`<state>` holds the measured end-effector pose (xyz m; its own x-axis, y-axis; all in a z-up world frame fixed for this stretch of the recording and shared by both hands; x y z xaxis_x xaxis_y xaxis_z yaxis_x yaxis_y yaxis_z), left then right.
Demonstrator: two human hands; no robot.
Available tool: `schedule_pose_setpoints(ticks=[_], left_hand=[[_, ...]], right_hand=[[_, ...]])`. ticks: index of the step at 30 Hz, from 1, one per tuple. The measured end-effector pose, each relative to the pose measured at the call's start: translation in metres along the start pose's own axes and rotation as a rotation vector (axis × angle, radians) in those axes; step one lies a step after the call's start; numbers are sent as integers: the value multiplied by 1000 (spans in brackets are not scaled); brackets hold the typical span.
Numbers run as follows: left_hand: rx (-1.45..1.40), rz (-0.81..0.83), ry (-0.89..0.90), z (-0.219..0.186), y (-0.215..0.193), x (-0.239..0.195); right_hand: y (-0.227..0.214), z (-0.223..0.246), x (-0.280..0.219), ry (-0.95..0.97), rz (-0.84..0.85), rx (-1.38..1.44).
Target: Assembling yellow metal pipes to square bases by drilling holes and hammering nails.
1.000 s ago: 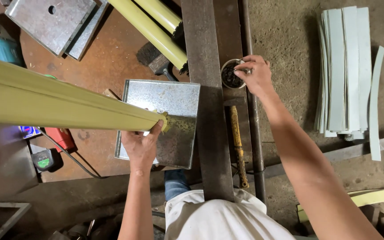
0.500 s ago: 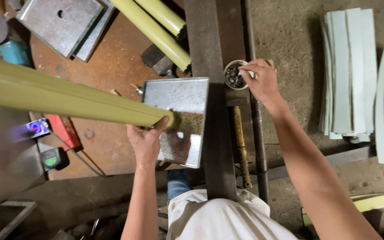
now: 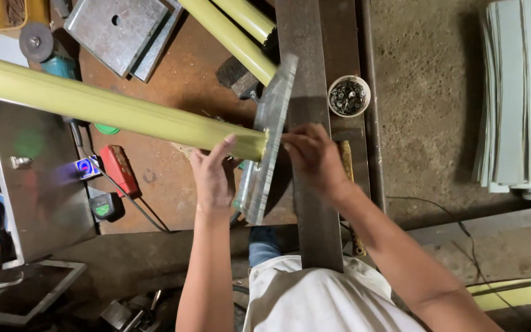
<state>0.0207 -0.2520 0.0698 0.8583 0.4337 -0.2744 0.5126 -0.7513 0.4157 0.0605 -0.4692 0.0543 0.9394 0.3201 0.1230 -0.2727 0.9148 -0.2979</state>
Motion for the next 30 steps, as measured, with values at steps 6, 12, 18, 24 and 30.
schedule_pose_setpoints(ticks=[6, 12, 18, 24, 30], left_hand=[[-181, 7, -113, -13, 22, -7], [-197, 16, -220, -7, 21, -11], [-374, 25, -310, 26, -12, -1], [-327, -73, -300, 23, -13, -6], [-264, -168, -276, 10, 3, -20]], right_hand=[[7, 46, 2, -255, -226, -284], [7, 55, 1, -171, -240, -44], [21, 17, 0, 252, -47, 633], [19, 22, 3, 258, 2, 627], [13, 47, 4, 86, -5, 642]])
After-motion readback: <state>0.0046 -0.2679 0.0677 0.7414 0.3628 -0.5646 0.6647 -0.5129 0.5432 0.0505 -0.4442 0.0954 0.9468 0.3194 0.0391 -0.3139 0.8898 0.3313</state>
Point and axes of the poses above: each hand's wrist, its own x-axis towards the middle knuckle, its own y-axis out of the palm, z = x × y, the point moved 5 cm from there along x, towards the middle knuckle, and after that the axes turned 3 degrees about -x, right-handed, at the moved point
